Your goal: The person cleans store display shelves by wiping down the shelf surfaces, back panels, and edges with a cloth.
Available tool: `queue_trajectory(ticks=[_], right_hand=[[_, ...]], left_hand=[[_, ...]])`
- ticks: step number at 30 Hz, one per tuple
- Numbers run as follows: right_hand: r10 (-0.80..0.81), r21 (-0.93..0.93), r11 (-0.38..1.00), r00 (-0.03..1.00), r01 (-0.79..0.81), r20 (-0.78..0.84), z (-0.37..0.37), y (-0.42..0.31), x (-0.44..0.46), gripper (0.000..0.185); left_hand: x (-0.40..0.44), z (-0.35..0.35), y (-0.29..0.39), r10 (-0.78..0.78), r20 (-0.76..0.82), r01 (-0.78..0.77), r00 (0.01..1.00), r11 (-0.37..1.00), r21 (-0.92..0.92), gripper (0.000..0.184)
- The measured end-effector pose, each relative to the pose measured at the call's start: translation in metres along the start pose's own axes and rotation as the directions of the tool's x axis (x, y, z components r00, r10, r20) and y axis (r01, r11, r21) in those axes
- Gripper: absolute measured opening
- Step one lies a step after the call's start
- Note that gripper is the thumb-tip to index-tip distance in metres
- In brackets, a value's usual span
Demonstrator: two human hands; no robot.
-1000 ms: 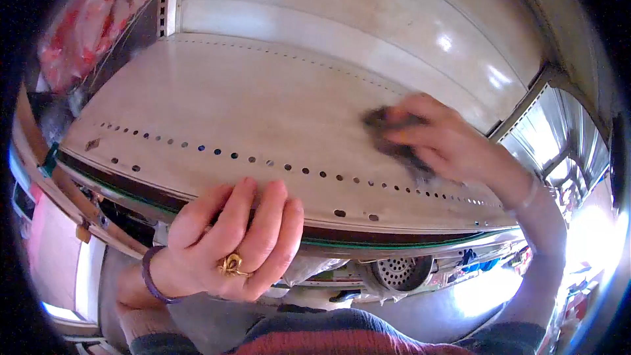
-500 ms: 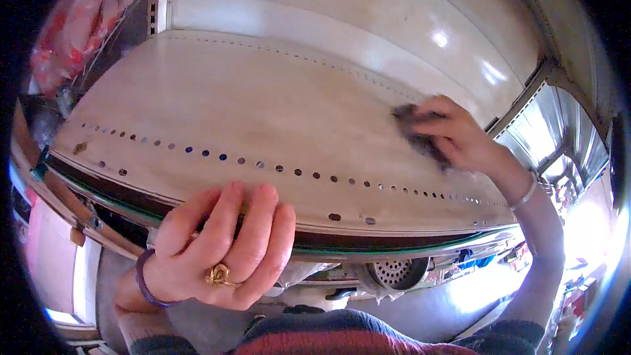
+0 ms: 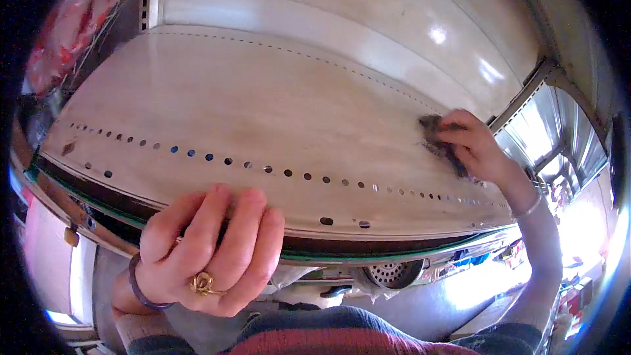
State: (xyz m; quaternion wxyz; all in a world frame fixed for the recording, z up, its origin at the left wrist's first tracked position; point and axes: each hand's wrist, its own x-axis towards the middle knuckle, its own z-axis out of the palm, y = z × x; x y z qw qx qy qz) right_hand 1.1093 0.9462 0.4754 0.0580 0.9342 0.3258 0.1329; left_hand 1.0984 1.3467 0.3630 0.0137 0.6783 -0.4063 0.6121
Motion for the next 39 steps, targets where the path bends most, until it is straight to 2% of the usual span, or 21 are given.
queue_trajectory(ticks=[1,3,5,7,10,11,12,13,15,18,20,21,22,23,26,28,30,32,35,37,39], right_hand=[[-0.066,0.007,0.998,0.998,0.065,0.024,0.004,0.0,0.023,0.035],[-0.275,0.101,0.954,0.959,0.281,-0.067,0.018,-0.028,0.09,0.037],[-0.451,0.068,0.882,0.878,0.466,-0.157,0.038,-0.057,0.16,0.036],[-0.52,0.132,0.831,0.839,0.54,-0.159,0.042,-0.09,0.197,0.035],[-0.523,0.213,0.787,0.809,0.579,-0.269,0.044,-0.072,0.157,0.03],[-0.457,0.296,0.806,0.857,0.513,-0.238,0.041,-0.061,0.12,0.028],[-0.391,0.266,0.879,0.917,0.397,-0.076,0.022,-0.053,0.078,0.03],[-0.3,0.375,0.882,0.954,0.287,-0.025,0.01,-0.046,0.042,0.033],[-0.141,0.312,0.941,0.99,0.13,0.012,-0.002,-0.015,-0.008,0.038],[0.019,0.103,0.994,1.0,-0.018,-0.006,0.015,0.025,0.0,0.04],[-0.058,0.168,0.985,0.997,0.049,0.047,0.028,0.015,0.074,0.041],[-0.169,0.147,0.976,0.985,0.162,0.035,0.035,0.008,0.116,0.038],[-0.396,0.133,0.901,0.908,0.413,-0.136,0.052,-0.005,0.162,0.035],[-0.425,0.089,0.897,0.899,0.434,-0.102,0.048,-0.045,0.197,0.033],[-0.655,0.225,0.695,0.73,0.683,-0.195,0.034,-0.127,0.219,0.032],[-0.674,0.253,0.631,0.68,0.733,-0.289,0.03,-0.138,0.184,0.034],[-0.613,0.361,0.711,0.783,0.604,-0.106,0.008,-0.116,0.134,0.037],[-0.442,0.264,0.863,0.897,0.43,-0.015,0.002,-0.087,0.103,0.031],[-0.383,0.115,0.914,0.921,0.389,-0.073,0.018,-0.069,0.121,0.036],[-0.555,0.155,0.789,0.798,0.594,-0.236,0.032,-0.101,0.168,0.04],[-0.591,0.175,0.758,0.775,0.628,-0.223,0.033,-0.124,0.187,0.036]], left_hand=[[0.001,-0.001,0.0,0.0,0.004,0.0,1.0,1.0,0.002,0.018],[0.002,-0.002,0.001,-0.006,0.026,0.006,1.0,1.0,0.005,0.018],[0.004,-0.005,0.003,-0.013,0.066,0.013,0.998,1.0,-0.006,0.018],[0.005,-0.006,0.005,-0.03,0.082,0.031,0.996,0.999,-0.008,0.018],[0.004,-0.005,0.005,-0.032,0.081,0.033,0.996,0.999,-0.007,0.017],[0.005,-0.006,0.004,-0.026,0.083,0.027,0.996,1.0,-0.011,0.017],[0.005,-0.005,0.003,-0.023,0.084,0.024,0.996,1.0,-0.01,0.016],[0.003,-0.002,0.002,-0.02,0.045,0.02,0.999,1.0,-0.005,0.016],[0.0,0.005,0.002,-0.012,-0.036,0.012,0.999,1.0,-0.003,0.016],[0.001,-0.004,-0.002,0.026,0.03,-0.024,0.999,0.997,-0.074,0.022],[0.0,-0.003,0.0,0.017,0.034,-0.015,0.999,0.998,-0.06,0.022],[0.001,-0.002,0.0,0.018,0.035,-0.015,0.999,0.998,-0.059,0.022],[0.0,-0.002,0.0,0.02,0.038,-0.017,0.999,0.998,-0.061,0.022],[-0.001,-0.003,0.001,0.002,0.042,0.001,0.999,0.998,-0.064,0.022],[0.0,-0.007,0.0,-0.02,0.067,0.026,0.998,0.995,-0.1,0.022],[0.0,-0.009,-0.001,0.003,0.074,0.001,0.997,0.998,-0.061,0.022],[0.0,-0.007,-0.002,0.011,0.055,-0.008,0.998,0.999,-0.046,0.022],[-0.002,-0.005,-0.003,0.017,0.038,-0.015,0.999,0.998,-0.055,0.021],[-0.003,-0.005,-0.001,0.011,0.031,-0.009,0.999,0.998,-0.061,0.023],[-0.003,-0.003,-0.001,0.002,0.026,0.0,1.0,0.998,-0.059,0.023],[-0.003,-0.003,0.001,-0.019,0.026,0.021,0.999,0.997,-0.069,0.024]])
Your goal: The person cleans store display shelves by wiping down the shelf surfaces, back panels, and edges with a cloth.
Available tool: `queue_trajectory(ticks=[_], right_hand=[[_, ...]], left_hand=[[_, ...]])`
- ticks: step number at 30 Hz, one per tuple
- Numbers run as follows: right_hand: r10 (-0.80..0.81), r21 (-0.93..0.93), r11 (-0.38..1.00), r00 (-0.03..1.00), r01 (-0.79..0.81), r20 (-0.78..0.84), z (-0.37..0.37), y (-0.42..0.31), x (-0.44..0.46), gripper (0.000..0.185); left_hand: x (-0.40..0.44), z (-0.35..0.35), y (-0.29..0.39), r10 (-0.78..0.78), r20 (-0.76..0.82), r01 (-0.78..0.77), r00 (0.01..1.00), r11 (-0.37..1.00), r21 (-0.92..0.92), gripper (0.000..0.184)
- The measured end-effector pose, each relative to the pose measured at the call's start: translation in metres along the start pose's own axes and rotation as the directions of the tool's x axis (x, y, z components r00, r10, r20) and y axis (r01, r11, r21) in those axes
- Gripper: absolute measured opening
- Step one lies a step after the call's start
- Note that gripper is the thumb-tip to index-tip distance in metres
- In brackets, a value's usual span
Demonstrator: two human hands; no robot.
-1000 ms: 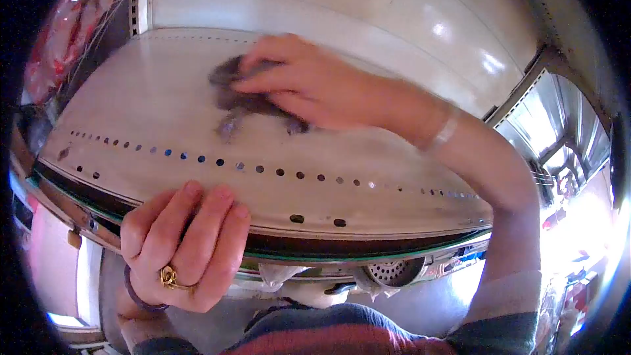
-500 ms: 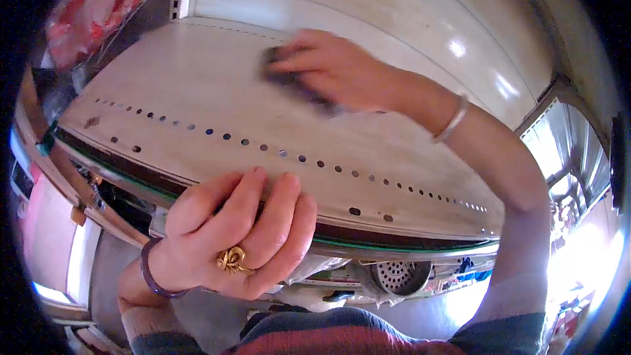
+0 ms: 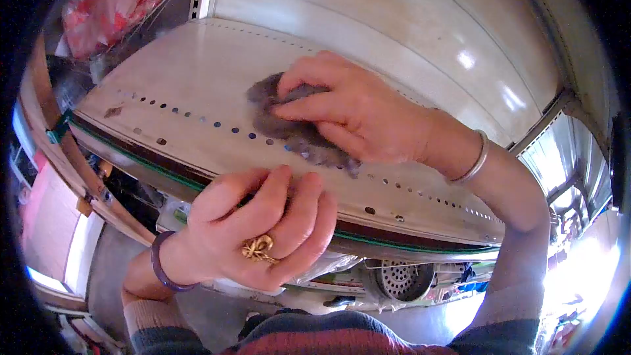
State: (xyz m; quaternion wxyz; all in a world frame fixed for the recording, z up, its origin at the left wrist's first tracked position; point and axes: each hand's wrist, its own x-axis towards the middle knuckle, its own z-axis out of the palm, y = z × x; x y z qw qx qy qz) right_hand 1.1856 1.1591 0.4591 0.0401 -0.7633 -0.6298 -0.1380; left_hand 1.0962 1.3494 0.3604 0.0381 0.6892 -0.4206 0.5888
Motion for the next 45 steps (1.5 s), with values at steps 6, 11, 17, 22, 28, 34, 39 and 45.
queue_trajectory(ticks=[6,11,17,22,28,34,39,45], right_hand=[[0.264,0.028,0.961,0.946,-0.274,0.187,-0.054,-0.047,-0.094,0.033],[0.23,-0.067,0.972,0.963,-0.223,0.137,-0.049,-0.039,-0.085,0.025],[-0.025,0.023,0.999,0.998,0.023,0.066,-0.01,-0.008,0.001,0.032],[0.323,-0.052,0.946,0.924,-0.319,0.206,-0.059,-0.049,-0.105,0.032],[0.199,-0.115,0.976,0.974,-0.186,0.11,-0.037,-0.03,-0.068,0.028],[-0.156,0.015,0.988,0.987,0.155,0.048,0.024,0.015,0.078,0.031],[-0.119,0.218,0.97,0.992,0.109,0.034,-0.016,-0.021,-0.017,0.029],[0.161,0.012,0.986,0.972,-0.165,0.171,-0.042,-0.029,-0.067,0.032]], left_hand=[[0.001,-0.003,-0.002,0.005,0.011,-0.004,1.0,1.0,-0.009,0.026],[-0.001,0.0,-0.004,0.029,-0.011,-0.029,1.0,1.0,0.008,0.026],[-0.001,-0.002,0.001,-0.003,0.014,0.003,1.0,1.0,-0.006,0.027],[0.0,-0.002,0.0,0.001,-0.004,-0.001,1.0,1.0,-0.007,0.024],[0.001,0.001,0.0,0.002,-0.051,-0.002,0.999,1.0,0.01,0.025],[0.0,0.001,0.001,-0.002,-0.022,0.003,1.0,1.0,0.024,0.026],[-0.003,0.01,0.001,0.005,-0.239,0.021,0.971,0.994,0.105,0.017],[-0.006,0.012,-0.007,0.115,-0.248,-0.089,0.962,0.99,0.111,0.016]])
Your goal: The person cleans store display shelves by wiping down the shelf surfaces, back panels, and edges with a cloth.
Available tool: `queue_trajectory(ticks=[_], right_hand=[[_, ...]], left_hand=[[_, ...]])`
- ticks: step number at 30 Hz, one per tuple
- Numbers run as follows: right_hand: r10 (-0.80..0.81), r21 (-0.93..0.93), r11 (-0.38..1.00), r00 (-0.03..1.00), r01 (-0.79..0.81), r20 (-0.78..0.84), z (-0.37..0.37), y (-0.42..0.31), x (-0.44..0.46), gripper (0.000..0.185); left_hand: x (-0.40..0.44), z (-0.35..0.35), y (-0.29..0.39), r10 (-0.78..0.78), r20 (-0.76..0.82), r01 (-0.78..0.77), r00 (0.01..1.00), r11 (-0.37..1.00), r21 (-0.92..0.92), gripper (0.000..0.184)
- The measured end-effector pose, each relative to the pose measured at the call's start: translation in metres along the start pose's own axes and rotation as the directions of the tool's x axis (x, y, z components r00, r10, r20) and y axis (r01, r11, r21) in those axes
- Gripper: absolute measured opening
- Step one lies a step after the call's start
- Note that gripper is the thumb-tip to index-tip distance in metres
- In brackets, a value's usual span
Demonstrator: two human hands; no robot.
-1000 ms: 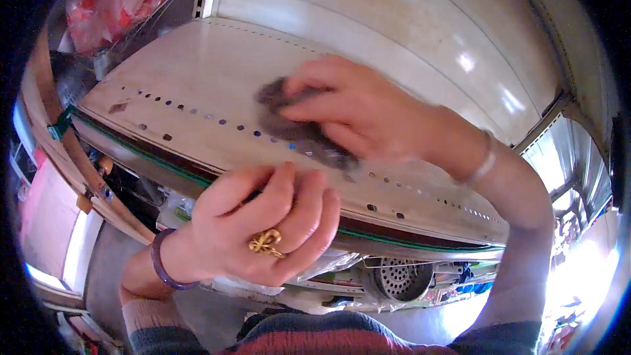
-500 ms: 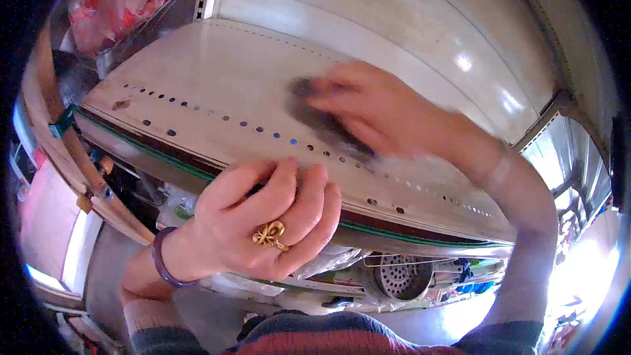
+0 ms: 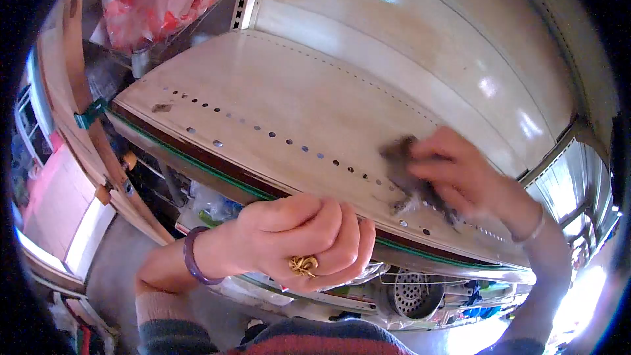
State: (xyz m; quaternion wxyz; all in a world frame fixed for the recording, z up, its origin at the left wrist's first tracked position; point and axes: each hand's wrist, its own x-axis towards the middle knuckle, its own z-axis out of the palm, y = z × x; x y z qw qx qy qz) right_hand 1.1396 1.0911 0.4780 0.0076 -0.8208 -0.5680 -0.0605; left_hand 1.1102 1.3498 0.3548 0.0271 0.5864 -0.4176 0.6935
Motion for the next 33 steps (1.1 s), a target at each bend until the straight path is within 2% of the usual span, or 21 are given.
queue_trajectory(ticks=[1,3,6,9,11,12,13,14,16,19,21,23,26,29,33], right_hand=[[-0.073,-0.064,0.996,0.994,0.068,-0.081,0.012,0.01,0.027,0.035],[-0.226,-0.058,0.974,0.963,0.219,-0.145,0.028,0.033,0.098,0.034],[-0.443,-0.06,0.896,0.88,0.439,-0.171,0.047,0.031,0.201,0.03],[-0.474,0.153,0.848,0.855,0.507,-0.21,0.042,0.003,0.177,0.027],[-0.427,0.173,0.87,0.881,0.461,-0.203,0.029,0.0,0.116,0.028],[-0.326,0.194,0.914,0.93,0.355,-0.168,0.023,0.002,0.075,0.027],[-0.173,0.23,0.955,0.982,0.185,-0.072,0.014,-0.006,0.035,0.028],[-0.08,0.192,0.978,0.997,0.077,0.008,0.0,-0.014,0.002,0.028],[0.062,0.165,0.984,0.998,-0.065,0.026,-0.006,-0.022,-0.041,0.03],[0.009,0.072,0.997,0.999,-0.012,0.046,-0.003,-0.021,-0.005,0.033],[-0.203,0.06,0.976,0.973,0.211,-0.111,0.016,-0.007,0.049,0.028],[-0.36,0.027,0.93,0.923,0.367,-0.138,0.026,-0.006,0.11,0.037],[-0.453,0.03,0.886,0.877,0.463,-0.159,0.032,-0.007,0.144,0.045],[-0.365,0.054,0.927,0.926,0.371,-0.098,0.018,-0.014,0.084,0.036],[-0.109,-0.031,0.993,0.993,0.11,0.043,-0.009,-0.028,-0.003,0.036]], left_hand=[[0.001,0.0,0.0,-0.004,0.001,0.004,1.0,1.0,-0.021,0.015],[0.002,-0.002,0.003,-0.027,0.013,0.028,1.0,0.999,-0.024,0.014],[0.002,-0.002,0.005,-0.041,0.011,0.042,0.999,0.999,-0.021,0.012],[0.004,-0.003,0.002,-0.029,0.037,0.03,0.999,0.999,-0.032,0.012],[0.003,-0.005,0.003,-0.029,0.045,0.031,0.999,0.999,-0.036,0.012],[0.003,-0.005,0.003,-0.026,0.039,0.027,0.999,0.999,-0.028,0.011],[0.003,-0.003,0.002,-0.016,0.028,0.017,0.999,1.0,-0.016,0.011],[0.002,-0.002,0.001,-0.012,0.013,0.012,1.0,1.0,-0.016,0.011],[0.001,-0.001,0.002,-0.009,-0.002,0.009,1.0,1.0,-0.017,0.01],[0.003,0.0,0.001,-0.008,-0.008,0.007,1.0,1.0,-0.018,0.01],[0.002,0.0,0.002,-0.017,-0.003,0.017,1.0,1.0,-0.013,0.01],[0.002,0.001,0.005,-0.028,0.004,0.028,1.0,0.999,-0.016,0.011],[0.004,-0.002,0.005,-0.037,0.027,0.037,0.999,0.999,-0.026,0.011],[0.005,-0.006,0.005,-0.04,0.054,0.042,0.998,0.999,-0.035,0.011],[0.003,-0.003,0.004,-0.011,0.016,0.011,1.0,1.0,0.008,0.012]])
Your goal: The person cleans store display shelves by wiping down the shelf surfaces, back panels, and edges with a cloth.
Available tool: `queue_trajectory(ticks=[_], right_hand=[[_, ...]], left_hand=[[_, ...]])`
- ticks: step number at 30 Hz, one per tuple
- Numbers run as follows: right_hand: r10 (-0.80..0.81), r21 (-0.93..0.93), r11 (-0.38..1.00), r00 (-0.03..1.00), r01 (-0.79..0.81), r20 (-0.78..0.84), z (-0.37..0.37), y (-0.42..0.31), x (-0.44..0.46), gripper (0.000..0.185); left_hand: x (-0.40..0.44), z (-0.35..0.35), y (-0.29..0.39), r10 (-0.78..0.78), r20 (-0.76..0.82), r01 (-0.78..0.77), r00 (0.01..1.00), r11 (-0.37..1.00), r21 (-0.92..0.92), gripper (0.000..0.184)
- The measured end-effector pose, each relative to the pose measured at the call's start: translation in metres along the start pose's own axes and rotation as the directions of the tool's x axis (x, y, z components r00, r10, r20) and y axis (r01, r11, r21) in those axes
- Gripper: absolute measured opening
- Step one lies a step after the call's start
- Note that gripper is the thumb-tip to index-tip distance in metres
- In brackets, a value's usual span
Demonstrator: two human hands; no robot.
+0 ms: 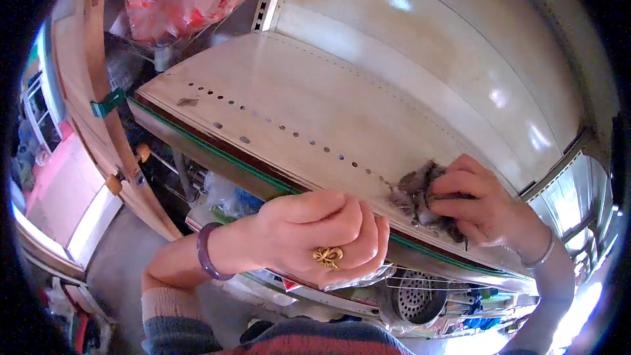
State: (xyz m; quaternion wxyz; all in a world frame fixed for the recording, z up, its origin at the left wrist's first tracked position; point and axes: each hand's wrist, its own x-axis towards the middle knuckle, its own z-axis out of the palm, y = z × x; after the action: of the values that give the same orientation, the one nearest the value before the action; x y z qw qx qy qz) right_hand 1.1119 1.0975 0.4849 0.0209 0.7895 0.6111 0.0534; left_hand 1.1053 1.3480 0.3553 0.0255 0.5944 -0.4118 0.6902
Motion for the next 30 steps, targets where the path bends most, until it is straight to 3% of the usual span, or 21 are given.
queue_trajectory(ticks=[3,5,6,7,9,12,14,16,18,21,25,26,27,30], right_hand=[[0.058,0.006,0.998,0.998,-0.058,0.024,-0.002,0.0,0.03,0.023],[-0.005,0.049,0.999,1.0,0.004,0.028,0.01,0.013,0.085,0.015],[-0.042,0.036,0.998,0.994,0.045,-0.097,0.02,0.018,0.118,0.016],[-0.178,0.026,0.982,0.961,0.187,-0.213,0.034,0.029,0.152,0.014],[-0.25,0.05,0.954,0.881,0.294,-0.402,0.045,0.033,0.205,0.011],[-0.265,0.093,0.945,0.899,0.315,-0.348,0.045,0.034,0.2,0.009],[-0.145,0.106,0.978,0.948,0.181,-0.284,0.036,0.024,0.135,0.006],[0.019,0.155,0.988,0.997,-0.007,-0.076,0.015,0.014,0.064,0.01],[0.181,0.194,0.965,0.983,-0.174,-0.016,-0.003,-0.001,0.021,0.009],[0.195,0.072,0.978,0.98,-0.198,0.042,-0.001,0.007,0.037,0.009],[-0.024,-0.07,0.998,0.96,0.005,-0.278,0.052,0.051,0.158,0.015],[-0.011,0.071,0.997,0.956,0.033,-0.292,0.055,0.054,0.196,0.019],[-0.177,-0.167,0.977,0.935,0.131,-0.308,0.062,0.064,0.228,0.019],[-0.14,-0.042,0.99,0.95,0.134,-0.279,0.054,0.042,0.175,0.017]], left_hand=[[-0.003,-0.003,-0.001,0.046,0.039,-0.046,0.998,0.999,0.011,0.022],[-0.003,-0.001,0.0,0.052,0.03,-0.052,0.998,0.999,0.017,0.023],[-0.002,0.0,0.0,0.036,0.018,-0.036,0.999,0.999,0.01,0.021],[-0.001,0.001,0.0,0.02,0.005,-0.02,1.0,1.0,0.002,0.019],[0.001,0.0,0.002,-0.03,0.008,0.03,1.0,0.999,-0.036,0.013],[0.003,-0.003,0.004,-0.053,0.03,0.054,0.998,0.997,-0.06,0.012],[0.003,-0.003,0.004,-0.049,0.009,0.05,0.999,0.997,-0.058,0.012],[0.002,-0.002,0.001,-0.022,0.003,0.022,1.0,0.999,-0.04,0.014],[-0.001,-0.001,-0.001,0.002,0.012,-0.001,1.0,0.999,-0.035,0.018],[-0.001,-0.004,-0.001,0.0,0.032,0.002,0.999,0.997,-0.071,0.017],[0.001,-0.004,-0.001,0.037,0.088,-0.035,0.995,0.999,-0.022,0.011],[0.0,-0.005,0.001,0.03,0.108,-0.028,0.994,0.999,-0.019,0.013],[0.0,-0.006,0.002,0.023,0.127,-0.021,0.992,1.0,-0.015,0.015],[0.001,-0.015,0.003,-0.006,0.168,0.012,0.986,0.999,-0.036,0.022]])
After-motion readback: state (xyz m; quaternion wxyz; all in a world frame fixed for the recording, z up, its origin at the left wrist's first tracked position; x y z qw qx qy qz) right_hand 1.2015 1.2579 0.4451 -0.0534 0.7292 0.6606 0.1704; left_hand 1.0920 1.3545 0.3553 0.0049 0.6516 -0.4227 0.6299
